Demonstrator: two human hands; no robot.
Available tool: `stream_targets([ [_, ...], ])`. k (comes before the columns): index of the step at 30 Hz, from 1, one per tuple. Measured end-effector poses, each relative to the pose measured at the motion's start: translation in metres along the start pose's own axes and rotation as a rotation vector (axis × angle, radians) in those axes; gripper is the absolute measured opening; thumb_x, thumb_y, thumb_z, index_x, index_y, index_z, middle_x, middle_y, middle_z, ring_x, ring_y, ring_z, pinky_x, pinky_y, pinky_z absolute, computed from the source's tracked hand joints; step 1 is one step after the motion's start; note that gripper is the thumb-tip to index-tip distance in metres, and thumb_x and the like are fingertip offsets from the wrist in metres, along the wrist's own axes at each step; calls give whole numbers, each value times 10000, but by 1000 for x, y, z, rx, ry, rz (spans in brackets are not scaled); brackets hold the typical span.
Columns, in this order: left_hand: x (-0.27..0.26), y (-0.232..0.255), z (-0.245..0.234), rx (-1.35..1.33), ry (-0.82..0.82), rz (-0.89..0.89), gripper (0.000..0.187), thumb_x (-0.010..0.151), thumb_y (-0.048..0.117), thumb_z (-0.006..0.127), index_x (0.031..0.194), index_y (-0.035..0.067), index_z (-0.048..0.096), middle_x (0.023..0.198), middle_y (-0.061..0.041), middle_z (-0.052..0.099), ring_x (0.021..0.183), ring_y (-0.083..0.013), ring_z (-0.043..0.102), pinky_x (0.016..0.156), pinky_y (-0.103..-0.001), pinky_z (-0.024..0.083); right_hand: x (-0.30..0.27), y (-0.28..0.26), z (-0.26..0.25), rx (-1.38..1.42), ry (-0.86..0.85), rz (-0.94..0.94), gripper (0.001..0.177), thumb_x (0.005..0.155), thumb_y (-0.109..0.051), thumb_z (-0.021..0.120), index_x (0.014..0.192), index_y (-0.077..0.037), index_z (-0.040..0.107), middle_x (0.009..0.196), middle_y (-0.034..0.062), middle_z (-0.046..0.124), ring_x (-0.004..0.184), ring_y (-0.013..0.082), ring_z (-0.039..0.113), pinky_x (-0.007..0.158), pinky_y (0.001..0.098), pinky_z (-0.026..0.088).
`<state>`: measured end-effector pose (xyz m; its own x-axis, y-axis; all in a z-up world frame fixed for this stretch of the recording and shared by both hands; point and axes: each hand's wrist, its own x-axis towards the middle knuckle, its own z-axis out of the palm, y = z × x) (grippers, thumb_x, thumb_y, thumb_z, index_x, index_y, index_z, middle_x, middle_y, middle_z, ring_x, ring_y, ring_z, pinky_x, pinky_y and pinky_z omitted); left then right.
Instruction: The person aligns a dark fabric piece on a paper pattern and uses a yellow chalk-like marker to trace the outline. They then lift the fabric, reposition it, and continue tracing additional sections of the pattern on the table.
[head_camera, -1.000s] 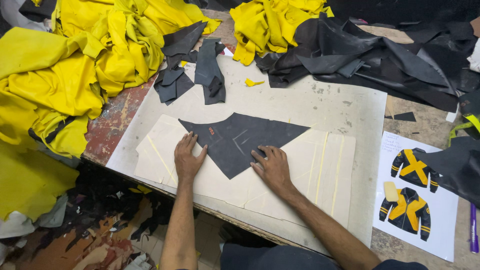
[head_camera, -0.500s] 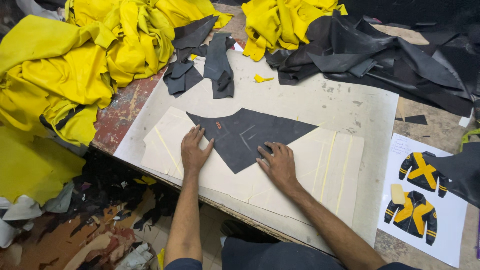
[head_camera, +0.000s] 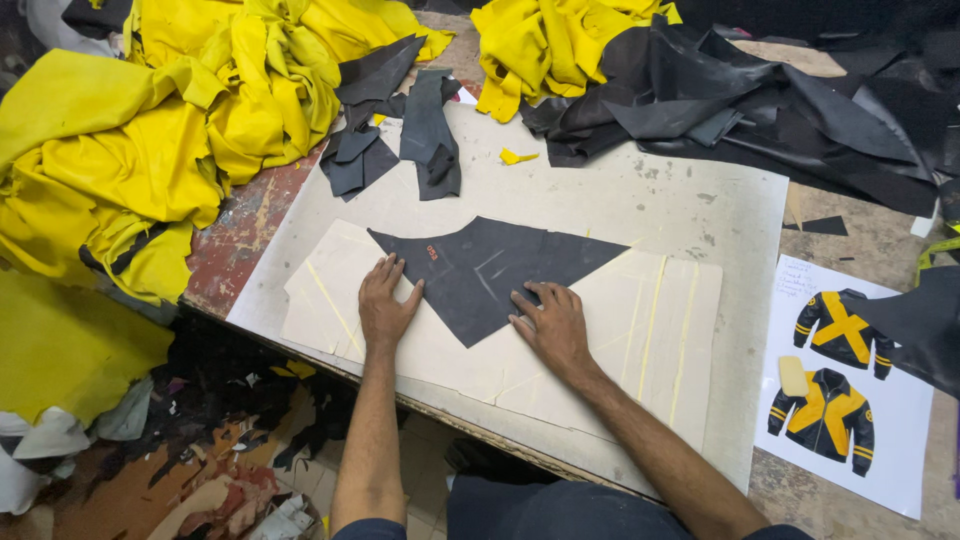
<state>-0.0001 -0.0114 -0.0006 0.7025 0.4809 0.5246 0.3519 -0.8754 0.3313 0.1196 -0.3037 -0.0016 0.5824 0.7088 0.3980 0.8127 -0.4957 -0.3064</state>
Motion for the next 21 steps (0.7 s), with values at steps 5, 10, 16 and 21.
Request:
stream_targets([
  [5, -1, -1, -3, -31, -16, -5, 517, 877, 359, 784, 1289, 55, 709, 1452, -120, 616, 1405, -302, 506, 1171, -482, 370, -1, 0, 1, 18, -12, 8, 417, 908, -400, 716, 1251, -163, 726, 1358, 97, 603, 1265, 282, 506, 1084, 507, 389],
  [10, 10, 33, -2, -60, 4, -95, 527, 889, 368, 784, 1273, 17, 705, 1455, -168, 586, 1405, -348, 466, 1161, -516, 334, 0, -1, 2, 26, -5, 9, 420, 916, -389, 715, 1256, -142, 711, 1361, 119, 591, 1278, 300, 502, 1093, 523, 381],
  [16, -1, 157, 25, -210, -92, 199, 427, 870, 258, 783, 1232, 40, 720, 1372, -163, 641, 1332, -331, 541, 1095, -509, 413, -8, -13, -12, 74, 183, -71, 529, 921, -330, 757, 1310, 13, 651, 1419, 188, 563, 1360, 352, 485, 1165, 536, 359],
  [21, 16, 216, 37, -366, -251, 199, 414, 888, 292, 798, 1245, 95, 727, 1244, -138, 676, 1160, -311, 619, 996, -438, 502, -84, -17, -59, 277, 20, -166, 348, 881, -189, 767, 1182, -30, 701, 1381, 198, 605, 1330, 390, 537, 1144, 516, 419],
])
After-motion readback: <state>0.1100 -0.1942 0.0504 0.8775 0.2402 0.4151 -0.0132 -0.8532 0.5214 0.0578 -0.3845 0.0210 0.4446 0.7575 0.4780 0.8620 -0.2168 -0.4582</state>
